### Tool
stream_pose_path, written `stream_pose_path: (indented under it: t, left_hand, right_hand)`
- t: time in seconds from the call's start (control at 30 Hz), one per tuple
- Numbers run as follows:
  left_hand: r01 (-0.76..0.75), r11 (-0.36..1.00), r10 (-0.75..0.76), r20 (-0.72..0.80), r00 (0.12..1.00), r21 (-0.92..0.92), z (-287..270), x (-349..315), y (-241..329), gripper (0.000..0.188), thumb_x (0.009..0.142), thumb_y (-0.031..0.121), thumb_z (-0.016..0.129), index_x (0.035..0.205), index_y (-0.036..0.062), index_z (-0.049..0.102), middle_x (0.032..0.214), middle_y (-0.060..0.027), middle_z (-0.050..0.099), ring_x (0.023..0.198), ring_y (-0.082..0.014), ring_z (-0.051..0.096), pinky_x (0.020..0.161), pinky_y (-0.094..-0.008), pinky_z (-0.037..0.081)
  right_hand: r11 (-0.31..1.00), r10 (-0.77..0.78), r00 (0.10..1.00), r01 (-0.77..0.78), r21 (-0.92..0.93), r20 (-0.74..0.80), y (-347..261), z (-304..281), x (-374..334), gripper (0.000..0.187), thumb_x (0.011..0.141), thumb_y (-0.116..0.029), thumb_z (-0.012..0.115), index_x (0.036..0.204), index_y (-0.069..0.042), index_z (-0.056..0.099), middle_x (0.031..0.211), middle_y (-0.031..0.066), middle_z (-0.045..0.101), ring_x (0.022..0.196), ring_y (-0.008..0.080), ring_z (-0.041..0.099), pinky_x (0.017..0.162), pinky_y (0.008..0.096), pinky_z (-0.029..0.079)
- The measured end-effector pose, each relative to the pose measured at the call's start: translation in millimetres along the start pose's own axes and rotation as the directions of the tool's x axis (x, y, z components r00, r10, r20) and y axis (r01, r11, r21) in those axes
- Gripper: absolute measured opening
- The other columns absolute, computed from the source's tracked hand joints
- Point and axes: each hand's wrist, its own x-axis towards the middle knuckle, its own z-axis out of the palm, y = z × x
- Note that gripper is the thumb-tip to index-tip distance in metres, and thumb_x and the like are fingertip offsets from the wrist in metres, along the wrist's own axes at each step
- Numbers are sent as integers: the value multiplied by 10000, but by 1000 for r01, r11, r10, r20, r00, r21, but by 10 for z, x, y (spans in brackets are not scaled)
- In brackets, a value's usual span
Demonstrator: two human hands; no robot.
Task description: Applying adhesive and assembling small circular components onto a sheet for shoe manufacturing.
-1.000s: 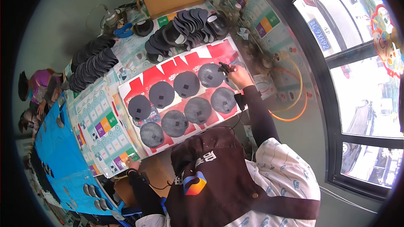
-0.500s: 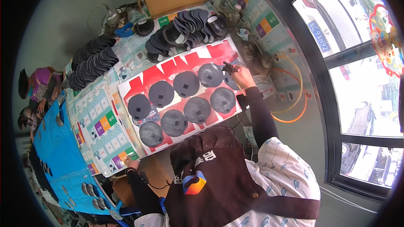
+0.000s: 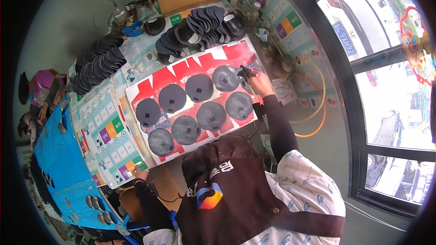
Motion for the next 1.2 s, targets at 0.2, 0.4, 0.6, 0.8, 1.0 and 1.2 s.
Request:
stream_pose_path:
  t: [0.2, 0.4, 0.6, 0.8, 1.0, 1.2]
  left_hand:
    - [-17, 993, -4, 177, 984, 120, -28, -9, 62, 1083, 667, 89, 761, 1543, -105, 154, 1462, -294, 364, 1386, -397, 380, 1155, -345, 333]
    - [1, 994, -13, 111, 994, 108, -10, -57, 37, 1124, 677, 93, 751, 1567, -92, 89, 1487, -288, 299, 1389, -407, 349, 1167, -343, 323]
    - [17, 993, -31, 114, 993, 119, -11, -67, 69, 1109, 687, 119, 750, 1564, -88, 103, 1483, -290, 305, 1414, -405, 307, 1170, -353, 323]
    - [9, 999, -16, 145, 989, 43, -37, -108, 86, 1122, 687, 139, 766, 1566, -81, 104, 1491, -290, 303, 1419, -415, 298, 1187, -359, 301]
    - [6, 996, -17, 121, 992, 93, -53, -133, 40, 1131, 702, 136, 775, 1570, -78, 81, 1511, -299, 270, 1433, -424, 269, 1214, -381, 250]
    - [49, 990, -73, 184, 980, 131, -68, -112, 221, 1154, 715, 140, 779, 1566, -88, 33, 1529, -303, 237, 1455, -417, 201, 1216, -364, 235]
  right_hand:
    - [998, 20, 999, -22, 60, 33, -193, 168, 53, 348, 809, -163, 577, 1095, -34, 728, 1006, 295, 689, 1013, 461, 657, 886, 487, 508]
    - [999, 35, 999, -34, -23, 11, -214, 183, 131, 350, 822, -173, 566, 1103, -43, 729, 980, 297, 689, 997, 468, 654, 874, 486, 516]
    - [1000, -28, 1000, 28, 10, -1, -138, 283, 178, 321, 797, -170, 599, 1059, -22, 710, 929, 271, 695, 934, 430, 679, 817, 460, 521]
    - [985, -129, 964, 152, -84, 234, -176, 181, 146, 294, 757, -177, 640, 986, -1, 692, 888, 261, 692, 862, 411, 688, 763, 451, 519]
    - [992, -110, 993, 112, -61, 34, -22, -10, 35, 261, 734, -164, 645, 944, -13, 682, 850, 251, 671, 802, 402, 668, 749, 458, 509]
    - [995, -74, 968, 57, 76, 241, 85, 59, -69, 200, 784, -163, 628, 930, -32, 669, 716, 181, 622, 636, 316, 579, 627, 407, 474]
